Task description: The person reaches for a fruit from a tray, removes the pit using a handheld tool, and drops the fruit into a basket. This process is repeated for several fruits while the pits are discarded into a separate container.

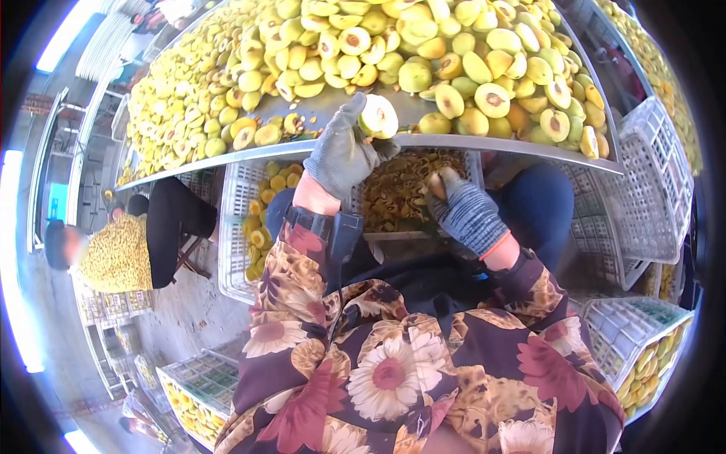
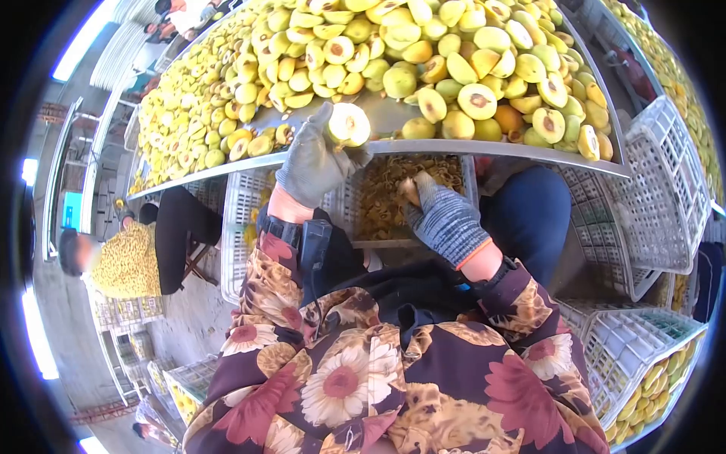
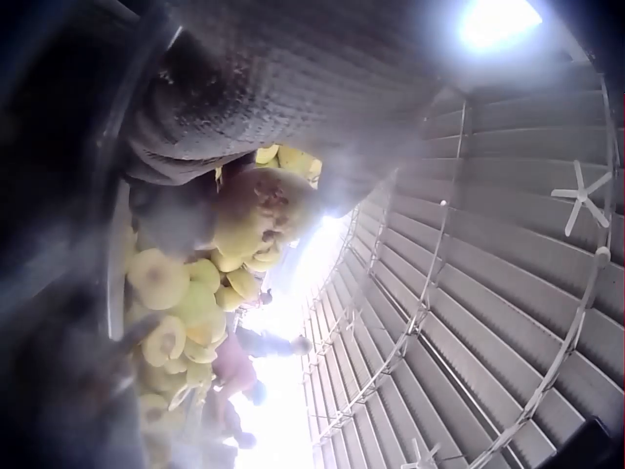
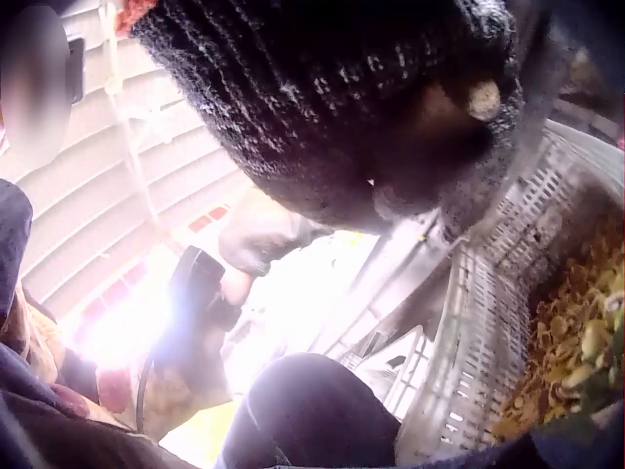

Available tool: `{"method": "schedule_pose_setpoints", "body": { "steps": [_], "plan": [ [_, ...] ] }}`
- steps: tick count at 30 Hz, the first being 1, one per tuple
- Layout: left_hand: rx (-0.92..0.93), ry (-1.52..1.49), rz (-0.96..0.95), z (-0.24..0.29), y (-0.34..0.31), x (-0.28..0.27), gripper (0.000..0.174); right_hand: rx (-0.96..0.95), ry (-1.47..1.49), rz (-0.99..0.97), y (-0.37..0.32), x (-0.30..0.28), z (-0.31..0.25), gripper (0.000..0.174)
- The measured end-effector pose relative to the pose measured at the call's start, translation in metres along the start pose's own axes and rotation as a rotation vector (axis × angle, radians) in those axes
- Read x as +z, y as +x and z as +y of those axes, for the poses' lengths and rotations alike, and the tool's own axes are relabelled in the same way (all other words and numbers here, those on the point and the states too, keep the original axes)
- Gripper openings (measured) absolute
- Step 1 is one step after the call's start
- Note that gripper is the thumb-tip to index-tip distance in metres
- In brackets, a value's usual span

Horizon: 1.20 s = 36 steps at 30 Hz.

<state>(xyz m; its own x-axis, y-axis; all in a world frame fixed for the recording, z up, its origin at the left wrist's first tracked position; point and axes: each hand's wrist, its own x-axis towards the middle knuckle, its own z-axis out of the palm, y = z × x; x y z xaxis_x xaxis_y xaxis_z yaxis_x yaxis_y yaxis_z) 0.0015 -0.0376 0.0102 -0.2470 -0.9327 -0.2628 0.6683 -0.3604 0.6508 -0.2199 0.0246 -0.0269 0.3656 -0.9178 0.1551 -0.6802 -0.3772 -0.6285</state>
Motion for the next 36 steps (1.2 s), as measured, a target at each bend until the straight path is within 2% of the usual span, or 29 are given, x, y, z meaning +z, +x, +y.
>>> {"method": "schedule_pose_setpoints", "body": {
  "steps": [1,3,6,7,10,11,14,17,20,21,24,26,27,28,32,36],
  "plan": [
    [-0.040,-0.050,-0.096,-0.001,-0.004,-0.008,0.033,-0.085,-0.032,0.088,0.003,0.000,-0.006,0.021],
    [0.044,-0.016,-0.081,-0.009,-0.015,-0.005,0.032,-0.187,-0.091,0.246,0.006,-0.007,-0.024,0.020],
    [0.079,-0.035,-0.079,-0.013,-0.031,-0.003,0.031,-0.182,-0.193,0.157,0.015,-0.012,-0.042,0.023],
    [0.104,-0.046,-0.053,-0.017,-0.031,-0.006,0.032,-0.222,-0.216,0.215,0.017,-0.006,-0.042,0.026],
    [0.125,-0.056,0.000,-0.019,-0.042,-0.001,0.034,-0.364,-0.303,0.217,0.021,-0.001,-0.049,0.021],
    [0.125,-0.056,0.014,-0.018,-0.045,0.001,0.035,-0.357,-0.335,0.134,0.022,0.002,-0.046,0.025],
    [0.172,-0.008,-0.003,-0.022,-0.047,-0.011,0.037,-0.186,-0.269,0.058,0.018,0.013,-0.039,0.026],
    [0.243,-0.042,-0.043,-0.020,-0.045,-0.023,0.039,-0.057,-0.257,-0.211,0.004,0.018,-0.027,0.028],
    [0.348,-0.047,-0.012,-0.023,-0.044,-0.022,0.034,-0.078,-0.252,-0.072,-0.002,0.011,-0.033,0.023],
    [0.327,-0.024,-0.023,-0.024,-0.045,-0.023,0.038,-0.106,-0.191,0.070,-0.001,0.007,-0.041,0.022],
    [0.305,0.067,-0.061,-0.024,-0.051,-0.017,0.049,-0.031,0.379,0.062,0.015,0.013,-0.037,0.029],
    [0.332,0.135,-0.071,-0.027,-0.060,-0.005,0.060,0.288,0.933,-0.103,0.014,0.004,-0.045,0.021],
    [0.323,0.145,-0.091,-0.027,-0.064,0.004,0.071,0.380,1.146,-0.140,0.013,0.000,-0.048,0.020],
    [0.344,0.196,-0.087,-0.031,-0.063,0.003,0.071,0.473,1.360,-0.179,0.013,-0.002,-0.050,0.018],
    [0.405,0.316,-0.073,-0.045,-0.057,-0.003,0.069,0.513,1.455,-0.104,0.022,0.000,-0.053,0.016],
    [0.364,0.373,-0.034,-0.048,-0.058,-0.003,0.064,0.447,1.205,-0.018,0.026,0.008,-0.044,0.023]
  ]
}}
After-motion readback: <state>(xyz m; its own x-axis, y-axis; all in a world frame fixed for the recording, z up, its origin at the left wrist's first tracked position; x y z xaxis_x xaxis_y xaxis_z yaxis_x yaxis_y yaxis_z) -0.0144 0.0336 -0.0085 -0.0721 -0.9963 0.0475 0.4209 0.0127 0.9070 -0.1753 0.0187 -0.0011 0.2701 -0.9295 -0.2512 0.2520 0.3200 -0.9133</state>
